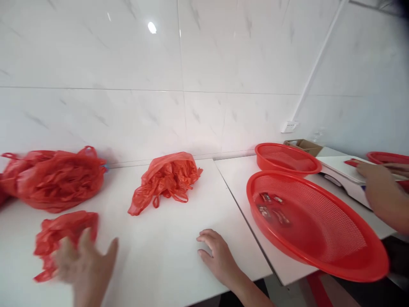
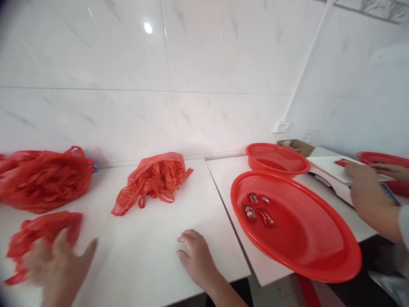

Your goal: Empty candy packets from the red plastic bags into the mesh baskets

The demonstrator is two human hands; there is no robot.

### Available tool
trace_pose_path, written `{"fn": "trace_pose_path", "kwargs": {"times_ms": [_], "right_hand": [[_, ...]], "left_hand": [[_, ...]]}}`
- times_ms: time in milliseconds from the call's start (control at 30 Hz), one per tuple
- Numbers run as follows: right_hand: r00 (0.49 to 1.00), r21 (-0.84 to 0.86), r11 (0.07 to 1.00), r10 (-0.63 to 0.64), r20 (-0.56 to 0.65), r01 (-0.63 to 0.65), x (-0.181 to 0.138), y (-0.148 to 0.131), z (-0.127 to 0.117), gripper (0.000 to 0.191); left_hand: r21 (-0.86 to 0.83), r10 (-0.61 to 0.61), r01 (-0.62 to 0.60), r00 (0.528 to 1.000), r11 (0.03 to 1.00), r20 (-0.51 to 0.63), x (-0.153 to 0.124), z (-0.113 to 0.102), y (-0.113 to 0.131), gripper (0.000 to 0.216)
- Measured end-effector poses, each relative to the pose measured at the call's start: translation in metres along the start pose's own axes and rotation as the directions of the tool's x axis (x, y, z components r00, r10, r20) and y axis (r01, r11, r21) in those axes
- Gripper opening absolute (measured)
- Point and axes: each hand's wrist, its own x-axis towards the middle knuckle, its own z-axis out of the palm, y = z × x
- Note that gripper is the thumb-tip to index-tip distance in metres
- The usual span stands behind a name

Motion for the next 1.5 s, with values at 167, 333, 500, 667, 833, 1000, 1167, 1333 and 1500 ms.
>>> {"fn": "trace_pose_path", "kwargs": {"times_ms": [167,333,500,667,833,1000,1167,1333,1500], "right_hand": [[0.998,-0.110,0.993,-0.044,0.052,0.050,0.003,0.004,0.010,0.033],[0.970,-0.257,0.941,-0.180,0.164,0.218,0.014,0.002,0.026,0.042],[0.959,-0.307,0.911,-0.240,0.151,0.276,0.044,0.003,0.050,0.053],[0.953,-0.345,0.899,-0.300,-0.038,0.270,0.094,-0.006,0.082,0.075],[0.907,-0.396,0.882,-0.362,-0.217,0.257,0.144,-0.016,0.108,0.077],[0.950,-0.173,0.972,-0.200,-0.241,0.161,0.165,-0.008,0.110,0.051],[0.952,0.415,0.907,0.185,-0.242,-0.071,0.168,-0.003,0.094,0.018],[0.935,0.590,0.805,0.254,-0.249,-0.062,0.168,0.001,0.077,0.026],[0.971,0.762,0.645,0.211,-0.110,-0.053,0.167,0.009,0.065,0.033]], "left_hand": [[-0.080,0.424,-0.416,0.890,0.906,0.168,0.001,0.067,0.027,0.054],[-0.120,0.446,-0.430,0.877,0.895,0.179,0.002,0.103,0.068,0.062],[-0.114,0.170,-0.158,0.980,0.981,0.108,0.018,0.116,0.084,0.067],[-0.347,0.063,0.071,0.931,0.935,0.360,0.031,0.113,0.066,0.039],[-0.651,0.128,0.205,0.896,0.731,0.426,0.025,0.111,0.057,0.028],[-0.809,0.009,0.408,0.891,0.423,0.454,0.023,0.114,0.049,0.035],[-0.865,-0.192,0.482,0.870,0.137,0.454,0.030,0.117,0.041,0.034],[-0.846,-0.267,0.395,0.912,0.357,0.313,0.028,0.113,0.046,0.043],[-0.364,0.310,-0.305,0.950,0.880,-0.047,0.012,0.113,0.072,0.047]]}}
